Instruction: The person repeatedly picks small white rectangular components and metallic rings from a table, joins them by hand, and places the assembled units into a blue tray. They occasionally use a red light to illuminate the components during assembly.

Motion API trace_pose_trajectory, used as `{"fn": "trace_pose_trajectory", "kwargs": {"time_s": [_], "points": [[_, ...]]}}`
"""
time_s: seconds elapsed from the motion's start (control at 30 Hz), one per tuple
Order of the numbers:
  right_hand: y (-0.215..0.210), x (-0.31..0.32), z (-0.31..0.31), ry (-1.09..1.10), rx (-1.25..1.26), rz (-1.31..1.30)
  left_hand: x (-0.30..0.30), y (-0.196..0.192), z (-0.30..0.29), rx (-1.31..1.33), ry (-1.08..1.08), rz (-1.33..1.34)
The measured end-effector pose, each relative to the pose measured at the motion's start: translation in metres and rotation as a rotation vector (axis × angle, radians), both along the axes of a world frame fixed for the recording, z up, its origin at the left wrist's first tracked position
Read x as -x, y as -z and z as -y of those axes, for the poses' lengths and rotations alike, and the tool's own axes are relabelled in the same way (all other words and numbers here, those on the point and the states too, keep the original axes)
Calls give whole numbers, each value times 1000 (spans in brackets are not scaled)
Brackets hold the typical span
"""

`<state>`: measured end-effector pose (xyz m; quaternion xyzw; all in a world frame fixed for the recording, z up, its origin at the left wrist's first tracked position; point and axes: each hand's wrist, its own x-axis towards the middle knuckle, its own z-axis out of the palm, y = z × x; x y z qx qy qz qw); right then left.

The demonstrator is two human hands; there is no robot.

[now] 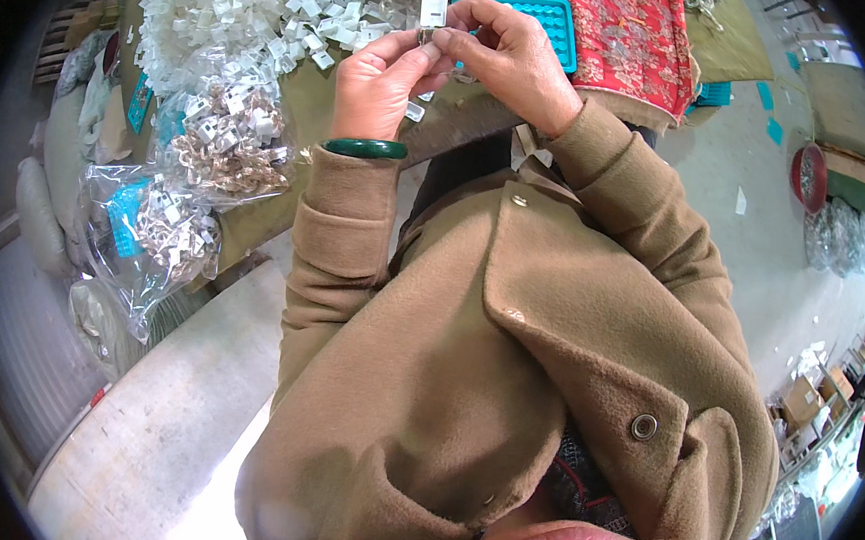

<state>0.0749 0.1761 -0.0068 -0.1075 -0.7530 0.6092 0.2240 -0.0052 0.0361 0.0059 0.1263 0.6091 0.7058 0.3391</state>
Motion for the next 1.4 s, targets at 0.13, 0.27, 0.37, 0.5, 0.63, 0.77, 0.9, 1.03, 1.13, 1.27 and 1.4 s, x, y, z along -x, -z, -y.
{"fn": "trace_pose_trajectory", "kwargs": {"time_s": [0.13, 0.27, 0.37, 0.5, 0.63, 0.77, 0.9, 1.03, 1.13, 1.27, 1.4], "points": [[1, -13, 13, 107, -144, 32, -8, 7, 1, 84, -17, -98], [6, -22, 26, 143, -189, 69, -21, 22, 6, 200, -26, -281], [14, -30, 34, 80, -203, 163, -31, 32, 12, 406, -3, -461], [23, -31, 17, 44, -195, 81, -33, 32, 19, 169, 50, -17], [24, -30, -22, 241, -427, 159, -19, 25, 28, 49, 101, 288], [29, -21, -27, 147, -693, 90, -16, 32, 23, 21, 141, 367], [36, -16, -10, 81, -773, 127, -20, 40, 21, -17, 120, 400], [37, -15, -4, 82, -860, 199, -17, 40, 20, -18, 71, 367], [35, -14, -3, 62, -855, 246, -17, 38, 20, -28, 61, 372], [30, -9, -13, 113, -713, 171, -17, 35, 20, -33, 36, 341], [24, -22, -43, 246, -558, 311, -15, 30, 22, -6, 70, 316]]}}
